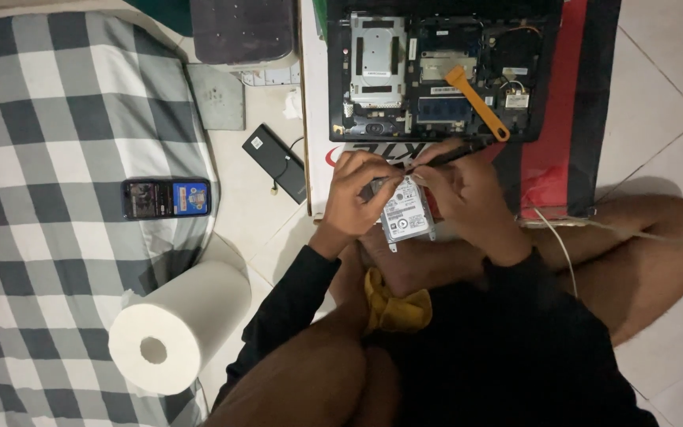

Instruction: The person sits cross-legged on the floor and uses a screwdriver to remove and reinsert screws on a hard drive. They repeatedly pick up the drive, loosen screws, place the drive down, and then tighten the screws again.

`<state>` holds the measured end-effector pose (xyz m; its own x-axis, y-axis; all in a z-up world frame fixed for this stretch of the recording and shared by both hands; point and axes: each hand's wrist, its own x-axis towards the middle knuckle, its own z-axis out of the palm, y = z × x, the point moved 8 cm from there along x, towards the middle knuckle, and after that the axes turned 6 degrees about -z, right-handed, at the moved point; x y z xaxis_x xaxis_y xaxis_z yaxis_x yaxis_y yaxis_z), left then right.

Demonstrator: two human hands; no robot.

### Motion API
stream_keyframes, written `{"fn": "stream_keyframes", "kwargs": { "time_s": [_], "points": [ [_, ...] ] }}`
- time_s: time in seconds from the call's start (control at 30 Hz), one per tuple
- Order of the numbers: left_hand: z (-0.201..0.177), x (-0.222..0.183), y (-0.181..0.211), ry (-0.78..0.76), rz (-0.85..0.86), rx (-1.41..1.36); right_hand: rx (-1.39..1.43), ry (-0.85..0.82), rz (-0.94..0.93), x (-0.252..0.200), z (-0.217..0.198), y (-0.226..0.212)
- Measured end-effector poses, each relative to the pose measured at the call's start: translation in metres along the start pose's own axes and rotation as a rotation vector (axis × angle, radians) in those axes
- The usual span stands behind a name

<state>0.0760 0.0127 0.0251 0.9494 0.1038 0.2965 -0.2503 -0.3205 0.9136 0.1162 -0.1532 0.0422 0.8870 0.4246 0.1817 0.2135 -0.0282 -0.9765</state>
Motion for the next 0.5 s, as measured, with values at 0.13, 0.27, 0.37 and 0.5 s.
{"fn": "stream_keyframes", "kwargs": {
  "time_s": [0.13, 0.27, 0.37, 0.5],
  "points": [
    [0.001, -0.002, -0.001, -0.005, 0.005, 0.025, -0.003, -0.095, 0.07, 0.006, 0.003, -0.012],
    [0.004, -0.004, -0.001, -0.032, -0.003, 0.089, -0.053, -0.177, 0.086, 0.009, 0.007, -0.011],
    [0.004, -0.003, -0.001, -0.037, 0.001, 0.122, -0.026, -0.18, 0.124, 0.005, 0.008, -0.001],
    [0.005, -0.004, 0.001, -0.056, 0.018, 0.163, 0.005, -0.181, 0.141, 0.007, 0.008, -0.001]
  ]
}}
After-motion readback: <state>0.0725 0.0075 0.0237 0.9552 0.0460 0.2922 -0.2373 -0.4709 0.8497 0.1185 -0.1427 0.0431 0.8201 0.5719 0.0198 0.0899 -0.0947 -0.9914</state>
